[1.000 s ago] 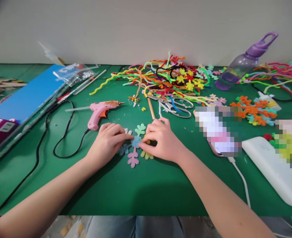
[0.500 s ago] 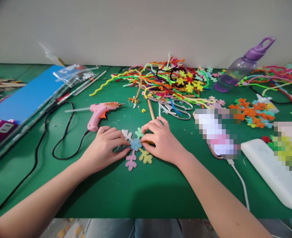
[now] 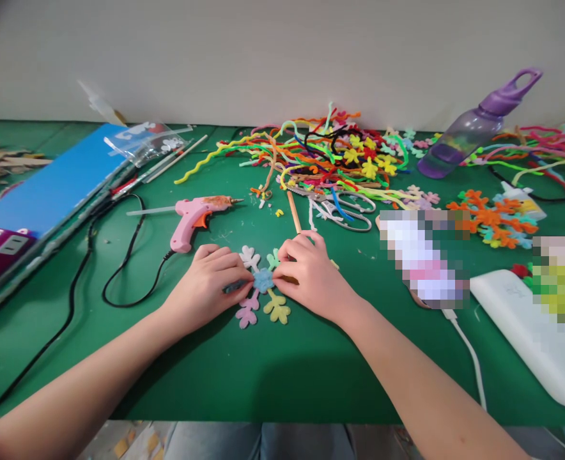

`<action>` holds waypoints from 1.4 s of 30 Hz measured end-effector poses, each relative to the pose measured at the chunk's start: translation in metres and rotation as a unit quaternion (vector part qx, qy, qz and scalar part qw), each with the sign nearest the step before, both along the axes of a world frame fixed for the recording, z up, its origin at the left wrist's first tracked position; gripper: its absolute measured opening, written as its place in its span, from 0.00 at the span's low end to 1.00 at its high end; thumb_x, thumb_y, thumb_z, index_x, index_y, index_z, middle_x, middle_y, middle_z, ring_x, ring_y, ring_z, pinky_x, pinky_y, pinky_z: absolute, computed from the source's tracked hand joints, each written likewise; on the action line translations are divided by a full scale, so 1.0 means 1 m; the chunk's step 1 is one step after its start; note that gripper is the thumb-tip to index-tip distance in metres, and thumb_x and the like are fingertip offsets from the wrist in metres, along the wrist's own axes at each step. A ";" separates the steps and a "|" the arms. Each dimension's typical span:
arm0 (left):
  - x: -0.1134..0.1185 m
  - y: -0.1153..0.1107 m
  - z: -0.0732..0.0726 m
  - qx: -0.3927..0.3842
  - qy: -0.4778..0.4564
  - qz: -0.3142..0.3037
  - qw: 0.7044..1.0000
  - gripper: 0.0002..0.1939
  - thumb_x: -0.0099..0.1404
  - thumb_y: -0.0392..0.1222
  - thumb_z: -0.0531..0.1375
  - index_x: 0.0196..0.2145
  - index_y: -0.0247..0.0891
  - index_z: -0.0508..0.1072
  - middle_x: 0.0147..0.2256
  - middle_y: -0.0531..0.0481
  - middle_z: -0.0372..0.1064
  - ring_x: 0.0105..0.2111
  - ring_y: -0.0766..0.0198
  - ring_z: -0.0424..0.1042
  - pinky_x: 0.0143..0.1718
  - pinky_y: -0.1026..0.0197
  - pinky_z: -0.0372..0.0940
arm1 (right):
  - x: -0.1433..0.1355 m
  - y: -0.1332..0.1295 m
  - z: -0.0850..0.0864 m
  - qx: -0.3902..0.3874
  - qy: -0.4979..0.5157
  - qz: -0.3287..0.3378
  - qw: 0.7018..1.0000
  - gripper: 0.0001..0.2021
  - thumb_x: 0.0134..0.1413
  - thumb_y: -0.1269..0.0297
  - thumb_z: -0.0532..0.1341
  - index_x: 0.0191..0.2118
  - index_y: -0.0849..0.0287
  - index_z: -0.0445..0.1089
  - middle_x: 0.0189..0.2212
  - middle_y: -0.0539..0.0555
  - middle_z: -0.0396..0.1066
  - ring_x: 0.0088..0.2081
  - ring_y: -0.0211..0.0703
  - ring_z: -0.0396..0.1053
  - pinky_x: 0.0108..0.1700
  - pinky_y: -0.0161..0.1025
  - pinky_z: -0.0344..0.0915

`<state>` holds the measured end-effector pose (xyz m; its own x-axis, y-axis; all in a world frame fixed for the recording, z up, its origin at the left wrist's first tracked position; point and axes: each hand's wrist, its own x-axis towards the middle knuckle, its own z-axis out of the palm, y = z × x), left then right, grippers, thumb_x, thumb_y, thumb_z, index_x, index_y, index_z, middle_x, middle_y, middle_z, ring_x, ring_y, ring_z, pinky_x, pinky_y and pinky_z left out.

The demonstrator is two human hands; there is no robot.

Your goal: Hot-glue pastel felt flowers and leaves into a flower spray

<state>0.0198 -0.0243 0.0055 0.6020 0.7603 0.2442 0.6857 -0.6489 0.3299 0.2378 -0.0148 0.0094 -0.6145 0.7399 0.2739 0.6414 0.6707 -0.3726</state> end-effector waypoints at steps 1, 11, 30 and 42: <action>0.001 0.000 -0.001 -0.001 -0.002 -0.001 1.000 0.08 0.63 0.36 0.56 0.30 0.39 0.75 0.28 0.52 0.70 0.30 0.64 0.64 0.41 0.54 0.54 | -0.001 0.000 -0.001 -0.003 0.004 -0.004 1.000 0.08 0.56 0.66 0.60 0.26 0.56 0.71 0.30 0.50 0.61 0.36 0.39 0.59 0.56 0.47 0.50; 0.004 0.001 -0.004 -0.004 -0.004 0.003 1.000 0.07 0.61 0.35 0.56 0.29 0.38 0.73 0.28 0.53 0.70 0.31 0.64 0.66 0.42 0.55 0.55 | -0.004 -0.004 -0.004 -0.023 0.030 -0.024 0.999 0.06 0.52 0.70 0.61 0.25 0.58 0.69 0.31 0.50 0.59 0.38 0.38 0.61 0.53 0.44 0.51; -0.003 0.000 -0.004 0.022 0.017 0.018 0.999 0.08 0.67 0.40 0.55 0.33 0.41 0.74 0.31 0.53 0.71 0.33 0.63 0.66 0.43 0.53 0.53 | -0.002 -0.007 -0.002 -0.030 0.030 -0.029 0.999 0.05 0.52 0.67 0.61 0.26 0.58 0.69 0.34 0.51 0.62 0.38 0.38 0.62 0.52 0.45 0.50; -0.002 -0.020 0.044 0.163 -0.052 -0.044 0.984 0.10 0.64 0.29 0.52 0.39 0.35 0.71 0.33 0.48 0.74 0.31 0.62 0.70 0.42 0.51 0.61 | 0.006 0.001 -0.002 0.042 0.082 -0.077 0.993 0.08 0.54 0.67 0.59 0.25 0.58 0.65 0.33 0.51 0.66 0.36 0.39 0.64 0.50 0.46 0.53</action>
